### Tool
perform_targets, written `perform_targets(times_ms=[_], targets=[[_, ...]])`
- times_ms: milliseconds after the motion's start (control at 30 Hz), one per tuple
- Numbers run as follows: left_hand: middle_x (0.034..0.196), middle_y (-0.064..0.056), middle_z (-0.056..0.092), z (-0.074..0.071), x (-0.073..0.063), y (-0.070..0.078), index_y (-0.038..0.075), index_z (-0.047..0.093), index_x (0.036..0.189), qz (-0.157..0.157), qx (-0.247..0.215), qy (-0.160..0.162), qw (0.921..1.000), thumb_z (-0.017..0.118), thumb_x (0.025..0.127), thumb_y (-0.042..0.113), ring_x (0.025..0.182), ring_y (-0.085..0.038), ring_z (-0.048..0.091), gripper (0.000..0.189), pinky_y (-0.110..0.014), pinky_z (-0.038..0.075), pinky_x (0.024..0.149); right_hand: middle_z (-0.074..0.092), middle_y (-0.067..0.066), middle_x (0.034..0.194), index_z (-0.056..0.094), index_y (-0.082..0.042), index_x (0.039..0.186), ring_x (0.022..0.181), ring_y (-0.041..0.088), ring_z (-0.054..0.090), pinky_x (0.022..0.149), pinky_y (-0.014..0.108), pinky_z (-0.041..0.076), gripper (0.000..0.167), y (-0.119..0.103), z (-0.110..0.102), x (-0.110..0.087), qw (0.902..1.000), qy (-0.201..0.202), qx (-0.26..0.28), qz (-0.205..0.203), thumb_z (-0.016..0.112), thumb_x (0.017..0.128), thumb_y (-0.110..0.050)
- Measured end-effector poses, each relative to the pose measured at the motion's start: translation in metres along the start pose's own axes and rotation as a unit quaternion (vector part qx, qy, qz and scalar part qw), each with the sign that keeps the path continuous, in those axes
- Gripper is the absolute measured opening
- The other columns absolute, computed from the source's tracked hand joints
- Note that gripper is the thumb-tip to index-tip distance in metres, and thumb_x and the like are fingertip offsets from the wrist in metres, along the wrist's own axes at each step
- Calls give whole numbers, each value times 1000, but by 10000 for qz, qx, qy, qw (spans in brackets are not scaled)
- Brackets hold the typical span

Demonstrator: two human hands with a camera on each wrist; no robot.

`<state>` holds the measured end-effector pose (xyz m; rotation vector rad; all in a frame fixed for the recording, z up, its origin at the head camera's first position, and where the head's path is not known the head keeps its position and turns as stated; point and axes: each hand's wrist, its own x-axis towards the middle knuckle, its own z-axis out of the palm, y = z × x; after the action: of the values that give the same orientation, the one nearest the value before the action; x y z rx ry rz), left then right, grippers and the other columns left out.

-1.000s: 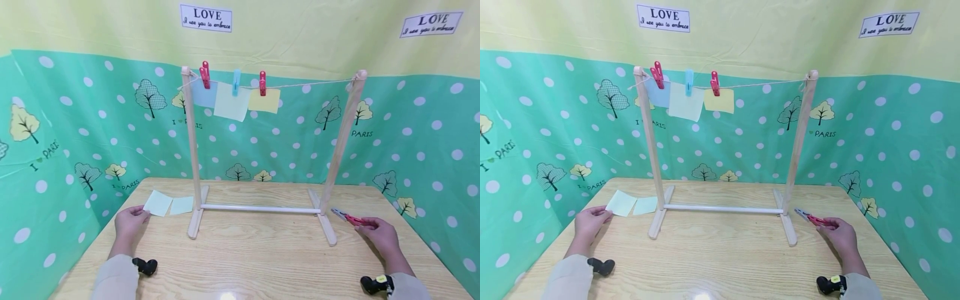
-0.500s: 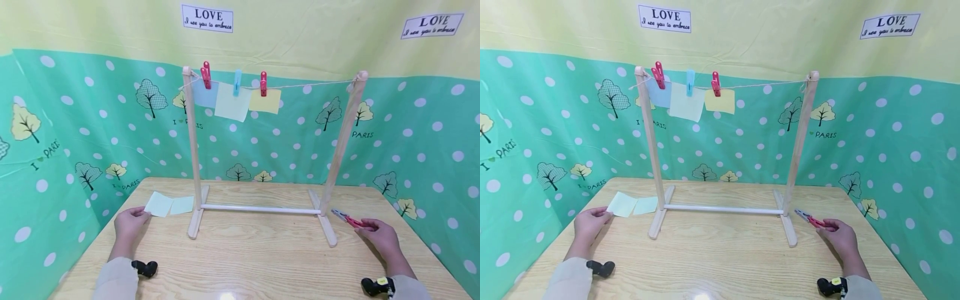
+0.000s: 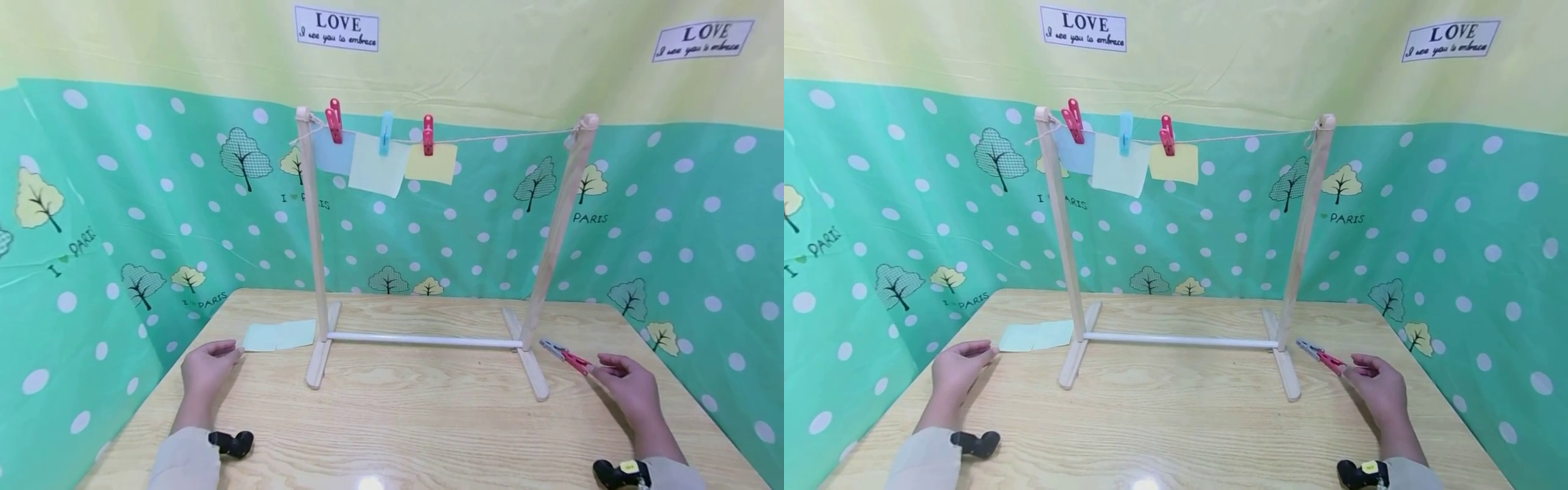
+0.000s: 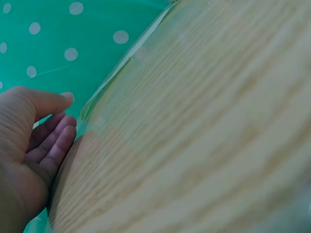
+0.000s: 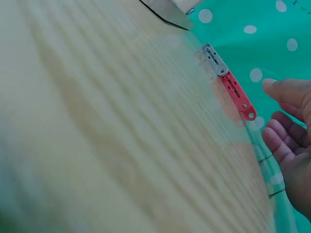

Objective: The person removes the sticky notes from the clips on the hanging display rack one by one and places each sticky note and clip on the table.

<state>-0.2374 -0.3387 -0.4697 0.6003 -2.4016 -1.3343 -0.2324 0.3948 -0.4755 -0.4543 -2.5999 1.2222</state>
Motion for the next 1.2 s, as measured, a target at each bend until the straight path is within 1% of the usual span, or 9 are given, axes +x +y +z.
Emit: perform_targets(times_ms=[133,233,333,533,633,767,933,1100,1200], targets=[[118,-19,65,-2,0,3,-1,64,123,-54,-167,-174,9997,73,89,32,97,-24,65,47,-12,51,63,56,20,123,50,1,136,94,13,54,63,12,48,58,-13,-7,-7,9994,-56,306,-172,63,95,-37],[123,-15,62,-3,0,10,3,63,126,-164,-420,-406,9982,73,88,37,87,-11,64,52,-14,54,67,55,17,125,49,0,137,90,-1,52,66,11,50,58,-23,-12,-12,9971,-180,433,-593,63,95,-37],[128,-13,58,-3,-2,19,5,61,129,-192,-623,-625,9959,73,87,42,92,-7,60,58,-15,53,72,56,9,123,52,-1,135,91,-8,50,70,9,50,57,-36,-15,-14,9931,-163,545,-1023,66,94,-38],[133,-12,56,-2,-7,36,6,59,132,64,-770,-873,9932,73,85,48,106,-12,57,65,-15,52,80,55,-17,112,57,-6,129,92,-6,54,73,6,48,47,-60,-18,-17,9846,-76,946,-1467,70,92,-31],[129,-10,58,-1,-10,43,4,59,130,236,-883,-874,9920,75,84,46,100,-5,58,64,-17,53,81,55,-17,112,57,-5,129,93,-6,55,74,5,48,44,-68,-19,-19,9811,-24,983,-1665,70,92,-28],[123,-8,61,-1,-13,51,4,61,128,394,-997,-841,9907,76,84,43,94,1,57,61,-12,51,77,55,-12,115,57,-3,129,94,-5,55,76,4,47,42,-77,-19,-23,9753,22,986,-1977,68,94,-24],[121,-8,61,-1,-17,59,4,60,129,557,-1014,-941,9888,73,87,42,94,-1,58,58,-9,50,78,55,-12,115,57,-3,129,95,-4,56,77,5,48,39,-86,-19,-28,9673,-61,1000,-2329,66,95,-20],[113,-6,63,0,-21,70,4,60,128,946,-998,-969,9857,69,91,39,88,-5,63,52,-14,53,77,54,-15,116,55,-3,131,98,-3,55,79,5,47,40,-97,-20,-33,9614,-79,945,-2581,65,95,-18],[113,-5,62,0,-24,76,4,60,127,1208,-991,-962,9830,70,90,38,91,-4,61,52,-13,53,76,53,-15,119,53,-2,133,102,-2,54,79,5,47,42,-103,-21,-37,9599,-135,1030,-2605,66,95,-15]])
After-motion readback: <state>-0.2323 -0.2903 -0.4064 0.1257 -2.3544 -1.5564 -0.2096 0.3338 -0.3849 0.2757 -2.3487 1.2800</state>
